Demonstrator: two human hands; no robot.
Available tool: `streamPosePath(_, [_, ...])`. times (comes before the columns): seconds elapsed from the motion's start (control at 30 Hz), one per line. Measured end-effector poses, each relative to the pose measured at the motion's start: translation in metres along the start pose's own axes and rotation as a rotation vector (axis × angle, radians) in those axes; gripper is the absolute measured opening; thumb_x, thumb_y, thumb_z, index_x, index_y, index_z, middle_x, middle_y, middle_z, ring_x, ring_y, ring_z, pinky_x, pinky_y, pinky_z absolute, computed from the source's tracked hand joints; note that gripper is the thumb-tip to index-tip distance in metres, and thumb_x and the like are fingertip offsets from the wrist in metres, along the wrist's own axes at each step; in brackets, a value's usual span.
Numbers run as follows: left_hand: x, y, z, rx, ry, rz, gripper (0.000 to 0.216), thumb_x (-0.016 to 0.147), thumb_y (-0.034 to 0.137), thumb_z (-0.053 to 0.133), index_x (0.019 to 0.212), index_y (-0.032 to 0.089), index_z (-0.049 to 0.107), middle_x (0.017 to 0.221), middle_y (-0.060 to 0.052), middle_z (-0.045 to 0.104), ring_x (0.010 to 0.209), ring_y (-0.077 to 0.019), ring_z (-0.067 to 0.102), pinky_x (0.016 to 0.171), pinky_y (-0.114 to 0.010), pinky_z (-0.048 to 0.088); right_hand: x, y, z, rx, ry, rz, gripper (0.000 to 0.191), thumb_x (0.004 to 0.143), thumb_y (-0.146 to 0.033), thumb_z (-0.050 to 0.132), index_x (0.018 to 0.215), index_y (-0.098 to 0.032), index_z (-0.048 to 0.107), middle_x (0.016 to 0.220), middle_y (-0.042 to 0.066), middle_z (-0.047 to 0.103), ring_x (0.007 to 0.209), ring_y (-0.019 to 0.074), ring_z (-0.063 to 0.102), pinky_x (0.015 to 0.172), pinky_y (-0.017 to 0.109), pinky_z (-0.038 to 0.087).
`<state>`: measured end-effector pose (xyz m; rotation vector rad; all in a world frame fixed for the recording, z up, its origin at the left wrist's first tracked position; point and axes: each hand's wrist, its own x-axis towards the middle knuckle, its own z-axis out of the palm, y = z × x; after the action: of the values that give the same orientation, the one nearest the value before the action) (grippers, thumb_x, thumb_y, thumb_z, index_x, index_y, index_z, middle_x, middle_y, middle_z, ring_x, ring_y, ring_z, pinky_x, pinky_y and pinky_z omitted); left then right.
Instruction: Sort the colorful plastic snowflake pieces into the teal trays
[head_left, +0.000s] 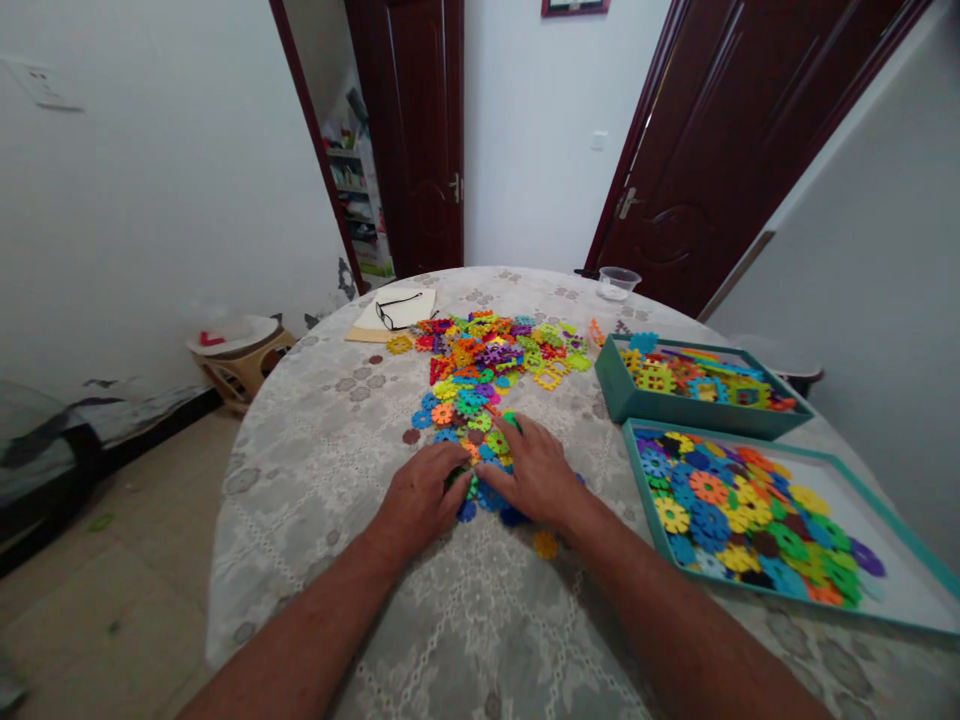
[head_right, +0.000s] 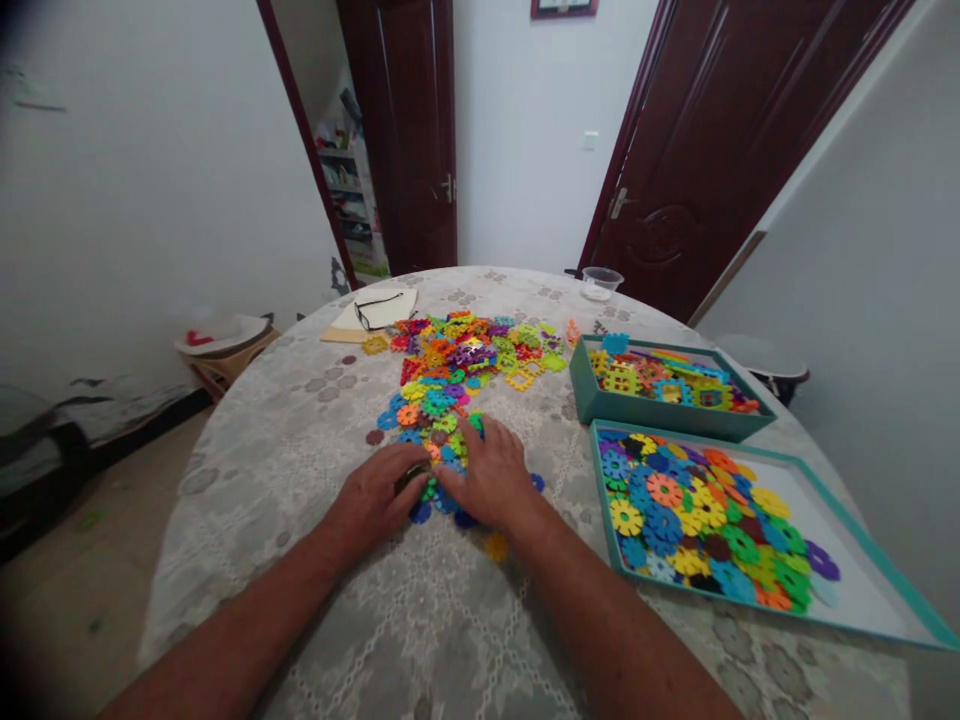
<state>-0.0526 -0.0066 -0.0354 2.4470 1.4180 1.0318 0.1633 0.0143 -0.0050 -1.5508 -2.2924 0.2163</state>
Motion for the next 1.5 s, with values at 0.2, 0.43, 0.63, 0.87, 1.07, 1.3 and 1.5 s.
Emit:
streamPosePath(0.2, [0.002,0.003,-0.003,-0.005,-0.06,-0.025,0.025,0.097,0.022,0.055,0.118,0.021,0.068,0.121,-0.01,0.072,0.115,-0.0244,0.065,0.107,-0.043,0.053,-0.012,-0.018,-0.001,-0.041,-0.041,-0.152,0.062,0.092,-0.05,0.066,0.149,-0.029,0.052,0.148,0.014,0.05,0.133,0.0335,0.046,0.111,0.049,0.039])
streamPosePath(0.43, [0.005,0.011,-0.01,-0.025,-0.103,-0.046,0.022,0.095,0.021,0.055,0.112,0.022,0.069,0.116,-0.01,0.071,0.113,-0.0244,0.063,0.104,-0.043,0.053,-0.006,-0.007,0.005,-0.12,0.021,-0.114,0.021,0.1,-0.025,0.053,0.118,-0.021,0.065,0.119,0.014,0.061,0.11,0.0274,0.056,0.097,0.04,0.047])
streamPosePath(0.63, [0.002,0.007,-0.007,-0.012,-0.113,-0.043,0.018,0.097,0.023,0.055,0.109,0.022,0.067,0.117,-0.01,0.069,0.113,-0.0239,0.063,0.102,-0.041,0.052,0.001,0.021,0.012,0.029,0.118,-0.003,0.022,0.105,-0.03,0.045,0.111,-0.019,0.064,0.105,0.011,0.066,0.101,0.0237,0.061,0.091,0.033,0.048])
streamPosePath(0.87, [0.004,0.009,-0.008,-0.004,-0.112,-0.054,0.015,0.097,0.024,0.055,0.105,0.021,0.067,0.111,-0.009,0.069,0.11,-0.0236,0.063,0.1,-0.039,0.053,0.001,0.026,-0.001,0.598,0.268,0.275,0.036,0.097,-0.055,0.054,0.09,-0.021,0.063,0.076,0.001,0.063,0.071,0.0178,0.06,0.064,0.028,0.047])
streamPosePath(1.07, [0.006,0.006,-0.007,-0.013,-0.115,-0.043,0.015,0.096,0.023,0.053,0.103,0.02,0.066,0.109,-0.011,0.069,0.107,-0.0246,0.064,0.097,-0.04,0.054,0.004,0.029,-0.009,1.314,0.232,0.54,0.043,0.081,-0.061,0.069,0.088,-0.021,0.055,0.069,-0.004,0.058,0.051,0.0102,0.05,0.042,0.019,0.034])
streamPosePath(1.3, [0.005,0.002,-0.006,-0.038,-0.067,-0.026,0.017,0.096,0.021,0.053,0.107,0.021,0.067,0.111,-0.01,0.069,0.109,-0.0234,0.063,0.099,-0.039,0.053,-0.03,0.048,-0.059,1.005,0.221,0.469,0.037,0.089,-0.059,0.062,0.093,-0.022,0.059,0.065,-0.003,0.059,0.052,0.0134,0.053,0.047,0.024,0.041])
streamPosePath(1.5, [0.007,0.002,-0.008,-0.069,-0.052,-0.029,0.017,0.095,0.02,0.053,0.104,0.019,0.067,0.109,-0.01,0.069,0.106,-0.0234,0.064,0.098,-0.04,0.053,-0.085,0.099,-0.104,0.093,0.344,0.468,0.038,0.097,-0.053,0.046,0.109,-0.022,0.064,0.093,0.008,0.072,0.083,0.0251,0.066,0.075,0.036,0.05])
